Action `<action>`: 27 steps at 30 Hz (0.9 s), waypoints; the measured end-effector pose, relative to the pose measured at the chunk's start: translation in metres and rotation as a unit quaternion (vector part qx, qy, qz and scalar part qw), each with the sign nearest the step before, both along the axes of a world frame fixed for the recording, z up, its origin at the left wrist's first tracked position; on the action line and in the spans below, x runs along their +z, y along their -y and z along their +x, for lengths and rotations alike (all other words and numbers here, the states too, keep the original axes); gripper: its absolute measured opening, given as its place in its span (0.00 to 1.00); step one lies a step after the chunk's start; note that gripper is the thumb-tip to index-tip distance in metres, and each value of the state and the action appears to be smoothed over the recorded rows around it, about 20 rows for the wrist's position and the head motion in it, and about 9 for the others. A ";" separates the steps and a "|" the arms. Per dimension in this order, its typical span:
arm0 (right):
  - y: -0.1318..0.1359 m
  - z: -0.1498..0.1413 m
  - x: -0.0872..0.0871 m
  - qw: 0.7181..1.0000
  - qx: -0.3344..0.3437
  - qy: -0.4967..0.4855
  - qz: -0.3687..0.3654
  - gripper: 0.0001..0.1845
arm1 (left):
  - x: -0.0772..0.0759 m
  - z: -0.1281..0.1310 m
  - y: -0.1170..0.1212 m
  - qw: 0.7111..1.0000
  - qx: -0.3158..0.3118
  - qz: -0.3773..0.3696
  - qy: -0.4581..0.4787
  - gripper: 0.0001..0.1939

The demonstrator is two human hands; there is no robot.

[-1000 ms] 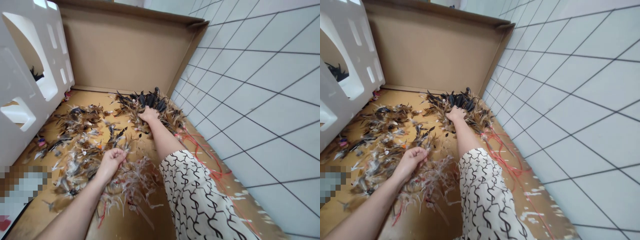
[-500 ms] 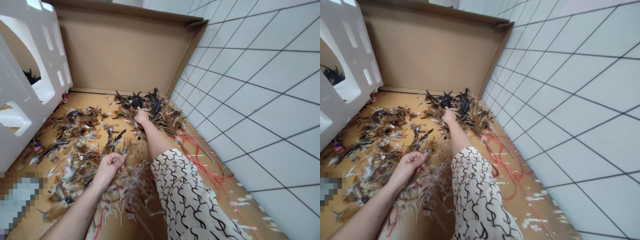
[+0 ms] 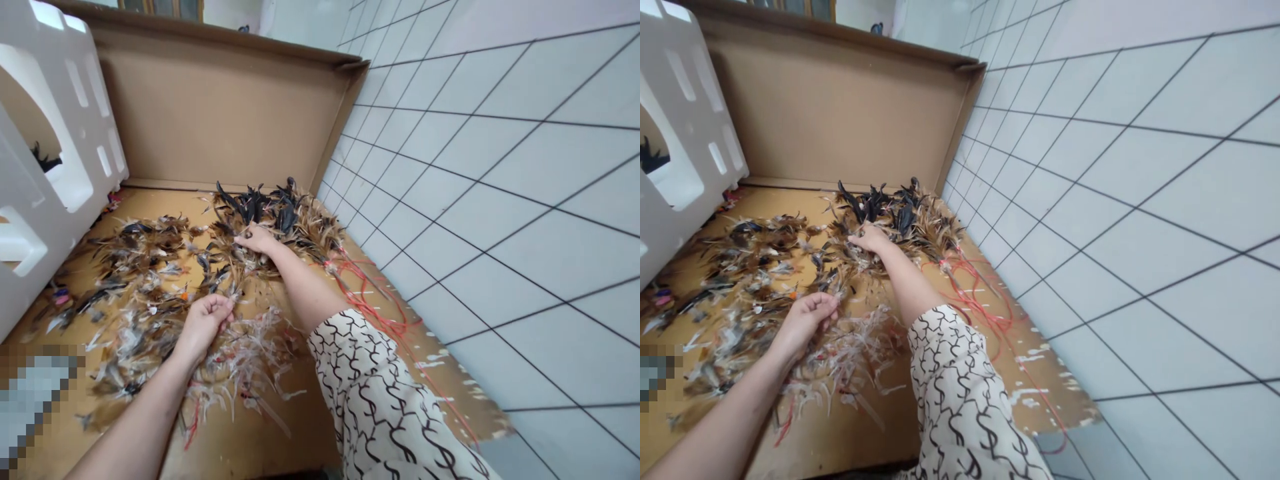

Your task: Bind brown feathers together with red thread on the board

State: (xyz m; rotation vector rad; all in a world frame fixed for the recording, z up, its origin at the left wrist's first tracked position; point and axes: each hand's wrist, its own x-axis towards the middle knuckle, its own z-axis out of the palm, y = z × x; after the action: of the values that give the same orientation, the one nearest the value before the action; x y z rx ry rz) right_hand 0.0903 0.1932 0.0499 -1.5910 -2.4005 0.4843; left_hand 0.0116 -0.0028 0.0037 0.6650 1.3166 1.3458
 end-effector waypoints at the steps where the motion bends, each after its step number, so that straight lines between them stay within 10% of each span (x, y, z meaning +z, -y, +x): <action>1: -0.002 0.002 0.003 1.000 0.009 -0.005 -0.006 0.19 | 0.000 0.000 0.000 1.000 0.000 -0.002 -0.001 0.28; 8: -0.033 0.038 0.003 0.976 -0.208 0.064 -0.024 0.28 | -0.005 0.002 -0.003 1.000 -0.017 -0.005 -0.017 0.29; 19: -0.040 -0.011 -0.007 0.995 0.027 0.070 -0.061 0.20 | -0.010 0.005 -0.005 0.999 -0.019 -0.038 -0.014 0.29; 27: -0.095 0.006 -0.009 0.984 -0.175 0.029 0.036 0.28 | -0.021 0.007 -0.005 0.999 -0.032 -0.036 -0.011 0.26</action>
State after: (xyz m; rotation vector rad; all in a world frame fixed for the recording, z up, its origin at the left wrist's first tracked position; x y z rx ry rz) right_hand 0.0967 0.2885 0.0410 -1.9610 -2.0830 0.2834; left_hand 0.0184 0.0027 -0.0176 0.6679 1.3436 1.2383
